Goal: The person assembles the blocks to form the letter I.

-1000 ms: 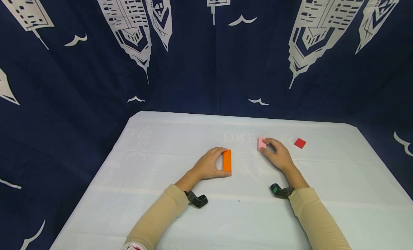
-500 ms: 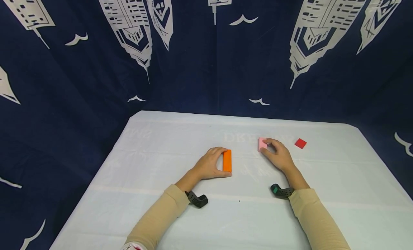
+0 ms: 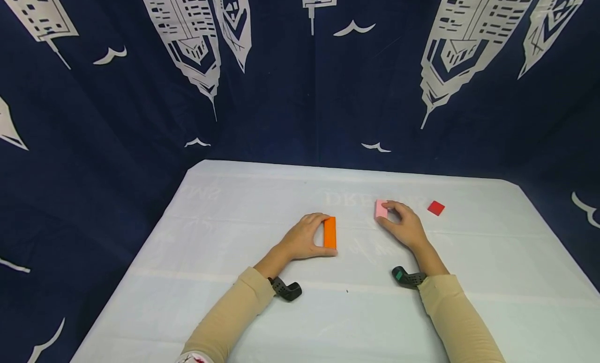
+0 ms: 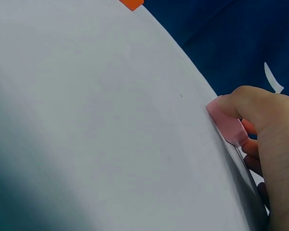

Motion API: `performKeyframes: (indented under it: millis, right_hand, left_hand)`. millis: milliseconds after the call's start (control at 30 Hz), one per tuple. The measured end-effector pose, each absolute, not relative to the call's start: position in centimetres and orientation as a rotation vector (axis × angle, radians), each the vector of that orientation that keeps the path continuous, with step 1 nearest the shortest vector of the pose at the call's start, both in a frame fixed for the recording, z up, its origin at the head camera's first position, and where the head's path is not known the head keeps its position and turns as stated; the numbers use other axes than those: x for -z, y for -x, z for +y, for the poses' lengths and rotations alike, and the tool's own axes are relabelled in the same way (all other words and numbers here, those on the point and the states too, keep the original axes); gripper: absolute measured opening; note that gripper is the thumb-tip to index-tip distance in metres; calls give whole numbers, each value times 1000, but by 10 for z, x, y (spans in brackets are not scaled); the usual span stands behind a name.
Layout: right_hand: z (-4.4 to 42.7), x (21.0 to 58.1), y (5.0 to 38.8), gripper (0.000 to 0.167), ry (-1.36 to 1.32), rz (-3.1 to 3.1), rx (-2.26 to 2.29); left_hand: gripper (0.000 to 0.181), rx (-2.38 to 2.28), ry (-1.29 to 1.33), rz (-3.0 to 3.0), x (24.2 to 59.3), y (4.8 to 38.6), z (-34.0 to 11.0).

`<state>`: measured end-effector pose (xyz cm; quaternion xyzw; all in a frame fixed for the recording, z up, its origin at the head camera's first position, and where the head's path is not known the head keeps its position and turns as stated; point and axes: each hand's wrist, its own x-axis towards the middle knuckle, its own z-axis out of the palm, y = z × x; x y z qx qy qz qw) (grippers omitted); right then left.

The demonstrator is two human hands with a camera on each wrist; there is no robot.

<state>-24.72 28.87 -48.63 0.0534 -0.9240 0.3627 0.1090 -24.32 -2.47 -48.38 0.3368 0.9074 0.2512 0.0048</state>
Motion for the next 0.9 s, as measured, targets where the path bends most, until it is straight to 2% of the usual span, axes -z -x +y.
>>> performKeyframes:
  millis: [200, 367, 900]
  right_hand:
    - [288, 487, 246, 48, -139, -2685, -1063]
    - [288, 487, 245, 46, -124, -2642, -1074]
    - [288, 490, 244, 45, -82, -2563, -1098]
  left_hand:
    - [71, -789, -1049, 2848, 484, 243, -25]
    - [64, -806, -1056, 2839, 483, 243, -25]
    - [61, -812, -1056, 2852, 484, 244, -24]
